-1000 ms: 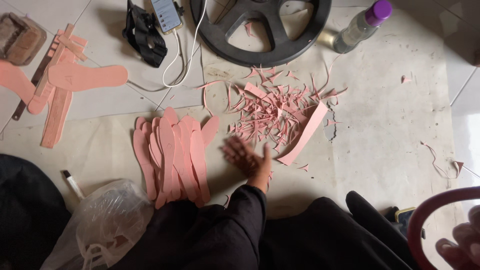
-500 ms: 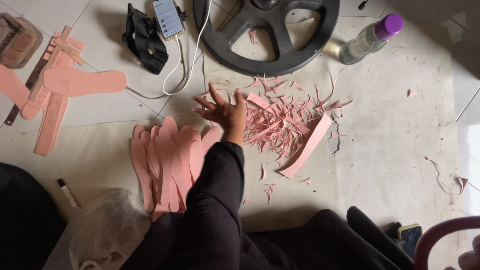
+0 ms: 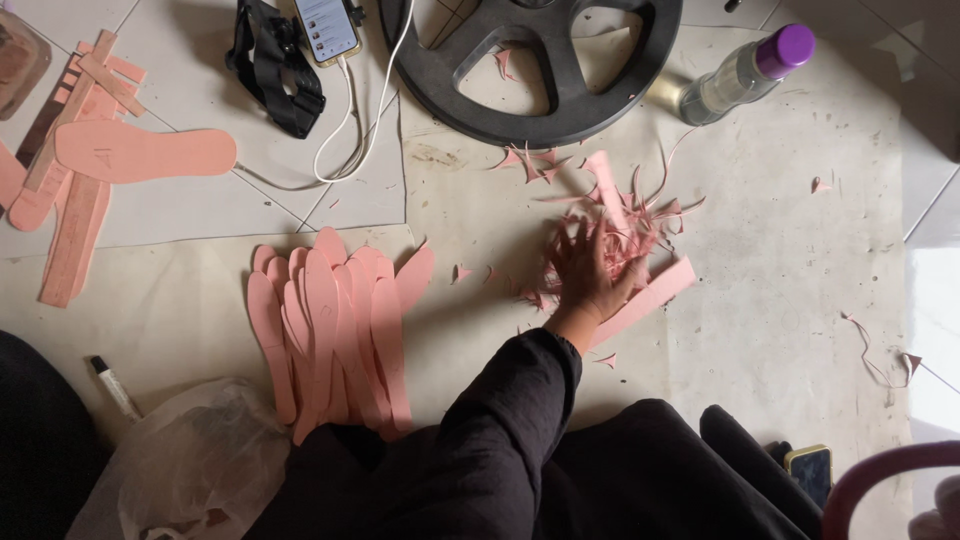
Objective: The person uses red-handled scissors to cut a pink foam sheet into a curved shape, following a pre-drawn outline. They trim the edges carefully and place the finished piece on a pile of similar cutouts on the floor.
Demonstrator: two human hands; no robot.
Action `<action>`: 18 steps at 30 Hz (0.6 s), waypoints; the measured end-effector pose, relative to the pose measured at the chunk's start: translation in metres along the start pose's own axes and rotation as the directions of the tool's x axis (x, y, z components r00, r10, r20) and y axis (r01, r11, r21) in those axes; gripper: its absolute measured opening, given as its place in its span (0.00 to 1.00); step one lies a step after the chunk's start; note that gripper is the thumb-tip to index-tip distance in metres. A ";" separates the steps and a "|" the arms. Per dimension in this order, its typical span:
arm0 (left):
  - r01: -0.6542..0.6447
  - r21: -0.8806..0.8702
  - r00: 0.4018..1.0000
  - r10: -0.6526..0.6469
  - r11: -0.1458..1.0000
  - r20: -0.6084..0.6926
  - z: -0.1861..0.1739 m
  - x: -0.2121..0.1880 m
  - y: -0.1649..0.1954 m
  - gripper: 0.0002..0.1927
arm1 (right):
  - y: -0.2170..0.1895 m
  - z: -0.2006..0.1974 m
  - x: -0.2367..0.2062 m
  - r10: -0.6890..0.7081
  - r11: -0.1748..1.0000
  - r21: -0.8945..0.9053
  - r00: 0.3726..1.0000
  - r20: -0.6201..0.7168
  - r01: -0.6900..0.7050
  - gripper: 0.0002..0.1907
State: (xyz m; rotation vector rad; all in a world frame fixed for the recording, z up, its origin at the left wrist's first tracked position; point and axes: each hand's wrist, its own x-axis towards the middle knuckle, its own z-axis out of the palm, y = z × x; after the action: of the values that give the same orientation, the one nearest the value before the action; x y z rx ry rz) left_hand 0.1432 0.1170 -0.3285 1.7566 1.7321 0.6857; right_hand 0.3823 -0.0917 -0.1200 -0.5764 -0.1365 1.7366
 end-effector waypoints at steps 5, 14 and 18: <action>-0.280 -0.055 0.958 0.275 0.958 -0.079 0.020 -0.034 -0.034 0.48 | 0.006 0.004 -0.014 -0.034 0.999 0.004 0.999 0.011 0.034 0.19; -0.513 0.274 0.689 0.200 0.813 0.697 -0.048 -0.143 -0.162 0.58 | 0.020 0.012 -0.043 -0.120 0.993 0.016 0.991 0.062 0.119 0.20; -0.310 0.327 0.929 0.212 0.893 0.302 -0.012 -0.119 -0.135 0.57 | 0.031 0.018 -0.047 -0.206 0.978 0.018 0.977 0.051 0.206 0.23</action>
State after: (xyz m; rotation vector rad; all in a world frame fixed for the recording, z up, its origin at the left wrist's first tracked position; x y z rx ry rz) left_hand 0.0363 -0.0016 -0.4112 2.2574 1.5259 0.2196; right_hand 0.3529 -0.1399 -0.1020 -0.4892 -0.2151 1.5505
